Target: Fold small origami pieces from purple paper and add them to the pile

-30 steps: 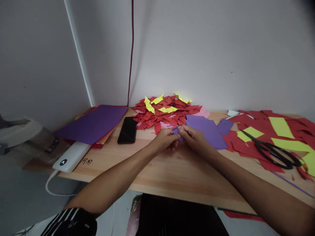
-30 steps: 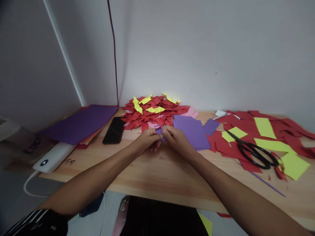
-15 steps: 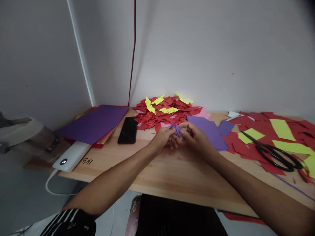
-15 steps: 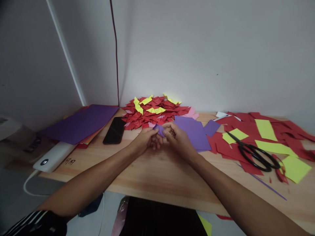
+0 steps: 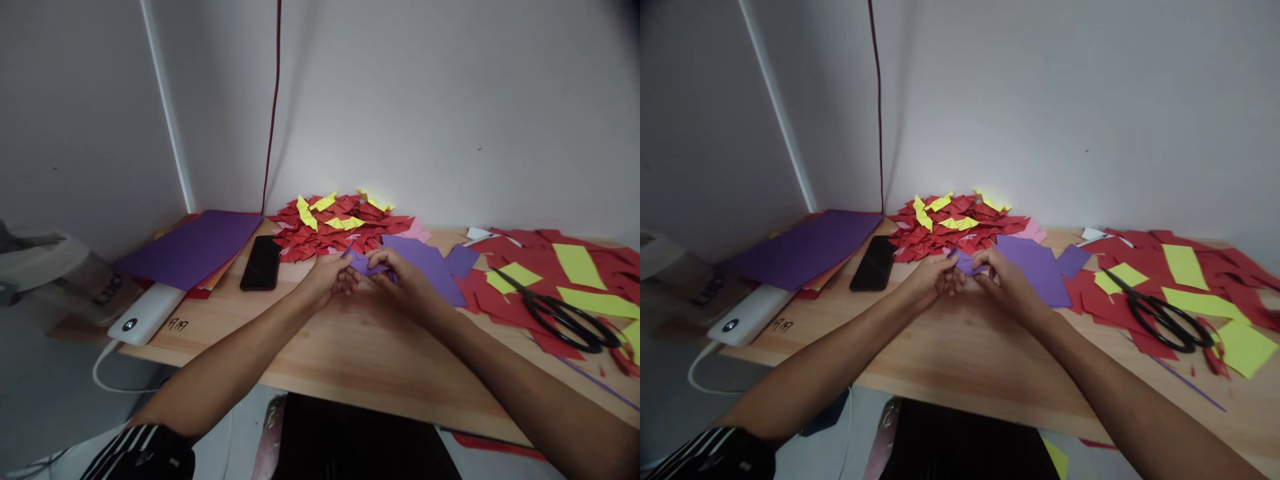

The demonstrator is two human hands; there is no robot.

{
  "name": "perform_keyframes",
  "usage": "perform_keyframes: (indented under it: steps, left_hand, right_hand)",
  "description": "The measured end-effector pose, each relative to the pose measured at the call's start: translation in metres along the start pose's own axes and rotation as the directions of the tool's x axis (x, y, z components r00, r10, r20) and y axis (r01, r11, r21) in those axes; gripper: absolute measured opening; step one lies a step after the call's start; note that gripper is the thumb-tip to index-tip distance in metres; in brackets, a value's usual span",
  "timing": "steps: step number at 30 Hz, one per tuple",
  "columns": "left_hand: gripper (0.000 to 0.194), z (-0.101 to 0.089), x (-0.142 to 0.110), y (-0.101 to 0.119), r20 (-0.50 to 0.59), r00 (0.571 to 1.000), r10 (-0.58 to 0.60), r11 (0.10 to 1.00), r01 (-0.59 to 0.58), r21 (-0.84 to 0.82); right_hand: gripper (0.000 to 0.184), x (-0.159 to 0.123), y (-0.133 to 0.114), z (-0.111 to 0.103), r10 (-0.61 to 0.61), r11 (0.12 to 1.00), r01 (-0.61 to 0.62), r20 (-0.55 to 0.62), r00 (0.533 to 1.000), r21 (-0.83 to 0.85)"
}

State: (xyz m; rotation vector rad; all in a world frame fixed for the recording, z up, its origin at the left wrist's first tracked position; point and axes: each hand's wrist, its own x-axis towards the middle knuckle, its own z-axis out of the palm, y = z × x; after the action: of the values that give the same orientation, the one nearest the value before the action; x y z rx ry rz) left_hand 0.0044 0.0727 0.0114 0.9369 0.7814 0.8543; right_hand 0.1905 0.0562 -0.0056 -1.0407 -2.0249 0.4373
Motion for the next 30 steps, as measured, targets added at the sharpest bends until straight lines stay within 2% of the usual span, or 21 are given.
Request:
perform_keyframes:
  steps: [4,10,19,30]
  left_hand:
    - [0.02,0.0,-0.003,0.001,0.028,0.999,-0.034,0.998,0.035,-0.043]
    - [0.02,-0.001,-0.004,0.002,0.085,0.994,-0.066,0.995,0.072,-0.063]
    - [0.023,0.0,-0.005,0.002,0.113,0.99,-0.082,0.996,0.085,-0.024]
    - [0.015,-0.002,-0.007,0.006,0.016,0.992,-0.122,0.991,0.122,-0.045]
  right_hand:
    - [0.006,0.002,0.0,-0.004,-0.185,0.977,0.183,-0.014,0.983,-0.106]
    - [0.002,0.003,-0.001,-0.007,-0.301,0.945,0.285,-0.085,0.95,-0.163]
    - [0.007,0.004,-0.005,-0.014,-0.26,0.961,0.253,-0.061,0.964,-0.108]
    - [0.009,0.003,-0.003,-0.014,-0.359,0.917,0.357,0.024,0.933,-0.178]
